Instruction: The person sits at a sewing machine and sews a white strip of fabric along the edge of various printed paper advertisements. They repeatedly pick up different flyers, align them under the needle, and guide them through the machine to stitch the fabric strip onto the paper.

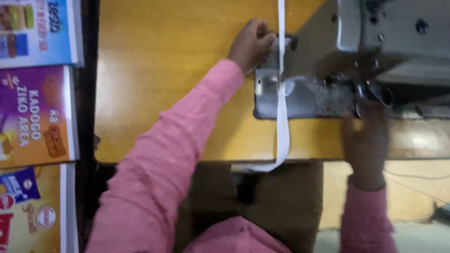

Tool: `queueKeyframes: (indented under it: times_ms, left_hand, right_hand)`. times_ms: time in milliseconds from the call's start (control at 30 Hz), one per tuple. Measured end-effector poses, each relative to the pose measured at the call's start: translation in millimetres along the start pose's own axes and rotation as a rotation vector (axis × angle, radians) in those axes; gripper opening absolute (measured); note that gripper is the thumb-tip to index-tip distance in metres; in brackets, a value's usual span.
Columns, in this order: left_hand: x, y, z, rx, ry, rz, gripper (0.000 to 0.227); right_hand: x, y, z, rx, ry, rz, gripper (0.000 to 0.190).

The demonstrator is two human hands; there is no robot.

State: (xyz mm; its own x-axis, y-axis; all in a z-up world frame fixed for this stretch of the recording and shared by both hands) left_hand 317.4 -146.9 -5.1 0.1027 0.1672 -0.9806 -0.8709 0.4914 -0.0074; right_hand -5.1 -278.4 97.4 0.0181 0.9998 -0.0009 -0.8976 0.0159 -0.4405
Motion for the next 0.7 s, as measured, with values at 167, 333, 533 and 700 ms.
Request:
queueKeyframes:
  times_ms: [167, 333, 533, 700]
  left_hand:
    - [-10.0, -78.3, -11.0, -0.001, 0.239, 0.122, 0.049]
    - [-23.5, -72.3, -17.4, 0.213, 0.043, 0.2, 0.011]
    - [-29.1, -51.0, -9.7, 0.478, -0.083, 0.287, 0.02]
    - [-22.4, -67.2, -24.1, 0.431, -0.267, 0.151, 0.023]
  right_hand:
    - [-69.8, -14.0, -13.1, 0.078, 0.079, -0.135, 0.046]
    - [-146.4, 14.6, -72.5, 0.528, 0.186, -0.334, 0.037]
    - [-143.1, -6.3, -79.7, 1.005, 0.068, -0.644, 0.04]
    - [-154.2, 18.3, -104.0, 0.889, -0.492, -0.652, 0.026]
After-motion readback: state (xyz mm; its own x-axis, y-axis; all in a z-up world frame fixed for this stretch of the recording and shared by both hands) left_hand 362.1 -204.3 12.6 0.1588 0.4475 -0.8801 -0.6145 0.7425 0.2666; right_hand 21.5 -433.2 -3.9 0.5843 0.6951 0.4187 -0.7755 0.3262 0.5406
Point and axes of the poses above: each hand's wrist, its own y-axis away from the middle knuckle, its own z-axis out of the back of the hand, x = y × z, the point moved 10 cm from there along -y, towards the middle knuckle, and after that the axes turned 2 degrees about -y, right-handed, at the moved point
